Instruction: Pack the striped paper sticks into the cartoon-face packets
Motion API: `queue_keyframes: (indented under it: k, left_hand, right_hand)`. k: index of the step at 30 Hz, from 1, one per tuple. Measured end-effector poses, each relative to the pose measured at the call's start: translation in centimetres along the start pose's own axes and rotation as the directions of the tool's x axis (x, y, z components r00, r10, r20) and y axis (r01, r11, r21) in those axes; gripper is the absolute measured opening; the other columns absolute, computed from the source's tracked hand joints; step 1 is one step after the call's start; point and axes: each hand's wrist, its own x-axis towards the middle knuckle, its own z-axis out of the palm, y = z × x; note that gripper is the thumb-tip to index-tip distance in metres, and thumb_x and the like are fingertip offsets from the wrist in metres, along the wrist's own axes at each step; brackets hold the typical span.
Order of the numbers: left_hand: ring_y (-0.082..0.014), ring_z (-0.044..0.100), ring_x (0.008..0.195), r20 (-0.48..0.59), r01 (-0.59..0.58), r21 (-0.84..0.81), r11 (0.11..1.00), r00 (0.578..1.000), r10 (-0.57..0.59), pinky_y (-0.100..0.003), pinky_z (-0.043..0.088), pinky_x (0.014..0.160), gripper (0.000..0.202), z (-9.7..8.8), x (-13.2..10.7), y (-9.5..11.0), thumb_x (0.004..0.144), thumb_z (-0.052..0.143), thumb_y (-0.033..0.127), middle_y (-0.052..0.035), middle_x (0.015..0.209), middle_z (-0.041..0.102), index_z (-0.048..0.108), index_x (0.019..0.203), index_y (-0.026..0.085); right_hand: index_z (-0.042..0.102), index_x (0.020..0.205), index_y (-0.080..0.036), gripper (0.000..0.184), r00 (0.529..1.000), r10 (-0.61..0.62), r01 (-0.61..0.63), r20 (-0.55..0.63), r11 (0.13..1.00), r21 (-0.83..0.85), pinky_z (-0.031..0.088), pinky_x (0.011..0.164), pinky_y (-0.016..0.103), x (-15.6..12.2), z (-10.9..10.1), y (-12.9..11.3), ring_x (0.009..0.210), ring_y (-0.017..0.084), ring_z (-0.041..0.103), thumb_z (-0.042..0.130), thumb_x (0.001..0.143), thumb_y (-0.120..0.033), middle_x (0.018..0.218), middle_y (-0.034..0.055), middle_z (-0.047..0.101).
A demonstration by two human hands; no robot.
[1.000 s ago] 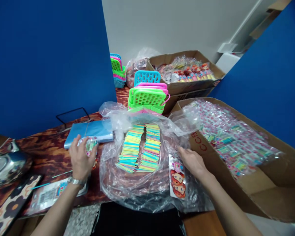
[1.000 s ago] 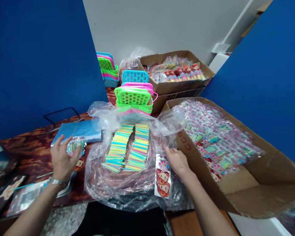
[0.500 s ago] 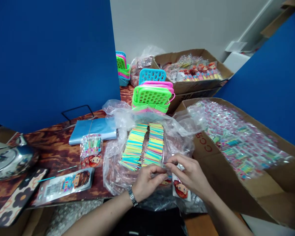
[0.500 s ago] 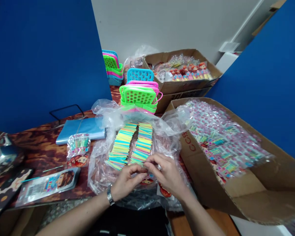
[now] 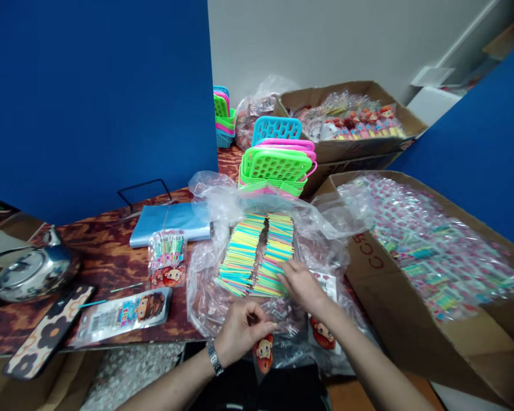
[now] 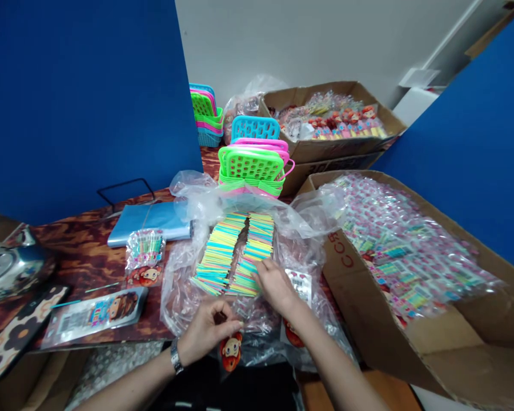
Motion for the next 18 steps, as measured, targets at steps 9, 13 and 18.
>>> queue_keyframes:
  k: [9,13,18]
  left_hand:
    - [-0.0102,0.05,0.053,-0.009,0.043,-0.015,0.999,0.999,-0.043,-0.019,0.037,0.048,0.023,-0.4,-0.3,-0.5,0.069,0.066,0.031,-0.0031,0.059,0.061,0.055,0.061,0.012]
    - [-0.0097,0.05,0.053,0.002,0.056,-0.026,0.998,0.998,-0.056,-0.019,0.037,0.049,0.022,-0.2,-0.4,-0.6,0.07,0.066,0.03,-0.0024,0.059,0.061,0.056,0.062,0.012]
    - [-0.0098,0.05,0.053,0.014,0.071,-0.032,0.997,0.997,-0.07,-0.019,0.036,0.049,0.024,-0.2,-0.4,-0.6,0.069,0.066,0.033,-0.0029,0.06,0.061,0.056,0.063,0.011]
  right_hand:
    - [0.057,0.093,-0.012,0.019,0.99,0.057,-0.019,0.128,0.96,-0.281,0.043,0.071,0.031,2.1,2.4,-1.2,0.09,0.024,0.055,0.041,0.083,-0.008,0.09,0.0133,0.059]
    - [0.056,0.095,-0.011,0.019,0.987,0.065,-0.017,0.146,0.953,-0.304,0.042,0.075,0.032,2.6,2.7,-1.2,0.09,0.024,0.055,0.04,0.084,-0.011,0.091,0.0141,0.059]
    - [0.056,0.091,-0.01,0.019,0.987,0.053,-0.003,0.153,0.952,-0.307,0.041,0.077,0.032,3.2,2.7,-1.3,0.09,0.023,0.054,0.038,0.084,-0.009,0.09,0.0143,0.059]
